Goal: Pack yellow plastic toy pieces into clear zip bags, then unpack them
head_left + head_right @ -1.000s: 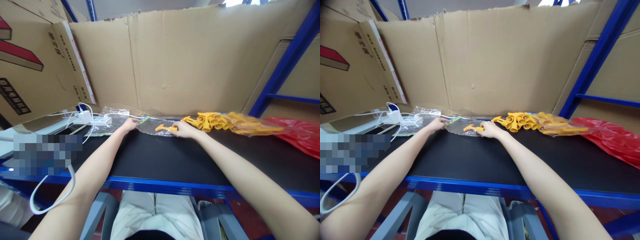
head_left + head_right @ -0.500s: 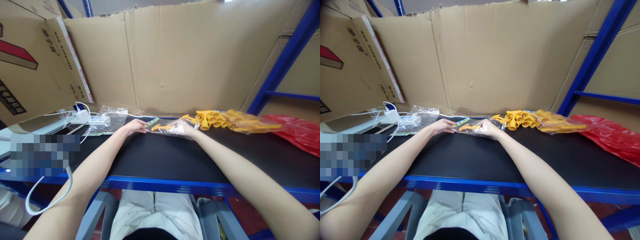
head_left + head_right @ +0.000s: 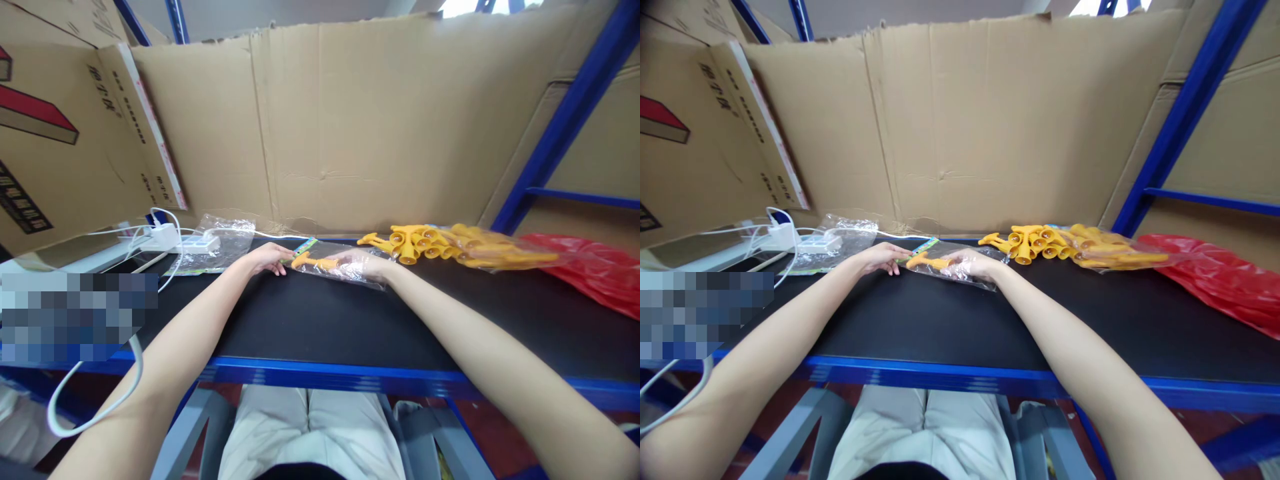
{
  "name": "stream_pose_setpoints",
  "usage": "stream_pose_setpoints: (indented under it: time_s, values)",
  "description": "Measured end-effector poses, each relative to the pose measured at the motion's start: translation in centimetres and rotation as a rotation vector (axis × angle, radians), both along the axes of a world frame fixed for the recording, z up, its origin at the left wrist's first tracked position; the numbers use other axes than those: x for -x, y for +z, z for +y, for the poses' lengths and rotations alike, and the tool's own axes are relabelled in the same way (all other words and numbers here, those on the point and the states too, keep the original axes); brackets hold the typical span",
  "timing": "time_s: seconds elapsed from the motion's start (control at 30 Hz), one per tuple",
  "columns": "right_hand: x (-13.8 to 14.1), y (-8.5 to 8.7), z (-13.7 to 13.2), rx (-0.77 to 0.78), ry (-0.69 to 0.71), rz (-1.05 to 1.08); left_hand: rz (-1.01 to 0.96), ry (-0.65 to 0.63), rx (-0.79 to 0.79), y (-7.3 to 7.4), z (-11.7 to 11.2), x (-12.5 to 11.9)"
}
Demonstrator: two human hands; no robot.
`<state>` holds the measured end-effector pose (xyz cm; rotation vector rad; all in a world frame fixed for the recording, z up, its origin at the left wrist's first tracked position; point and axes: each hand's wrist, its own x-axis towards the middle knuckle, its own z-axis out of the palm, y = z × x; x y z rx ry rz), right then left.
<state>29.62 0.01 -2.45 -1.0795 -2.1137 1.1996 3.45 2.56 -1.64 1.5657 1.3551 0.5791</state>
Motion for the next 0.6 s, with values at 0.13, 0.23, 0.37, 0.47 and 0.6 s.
stream_pose_setpoints:
  time_s: [0.13,0.23,0.37,0.47,0.6]
  values:
    - [0.4,0.0,-0.1,-0.048,-0.096,-0.039,0.062,0.030,-0.051,-0.1,0.3,0.1]
    - [0.4,-0.1,-0.3,0.058,-0.074,0.027,0.087,0.040,-0.057,-0.2,0.4,0.1]
    - [0.1,-0.1,-0.4,0.127,-0.041,0.079,0.149,0.046,-0.066,-0.1,0.2,-0.1]
    - [-0.1,0.0,-0.4,0.117,-0.030,0.056,0.331,0.021,-0.161,0.3,-0.1,0.1]
    - [-0.2,0.1,-0.4,0.095,-0.033,0.039,0.731,0.036,-0.360,1.4,-0.1,1.1]
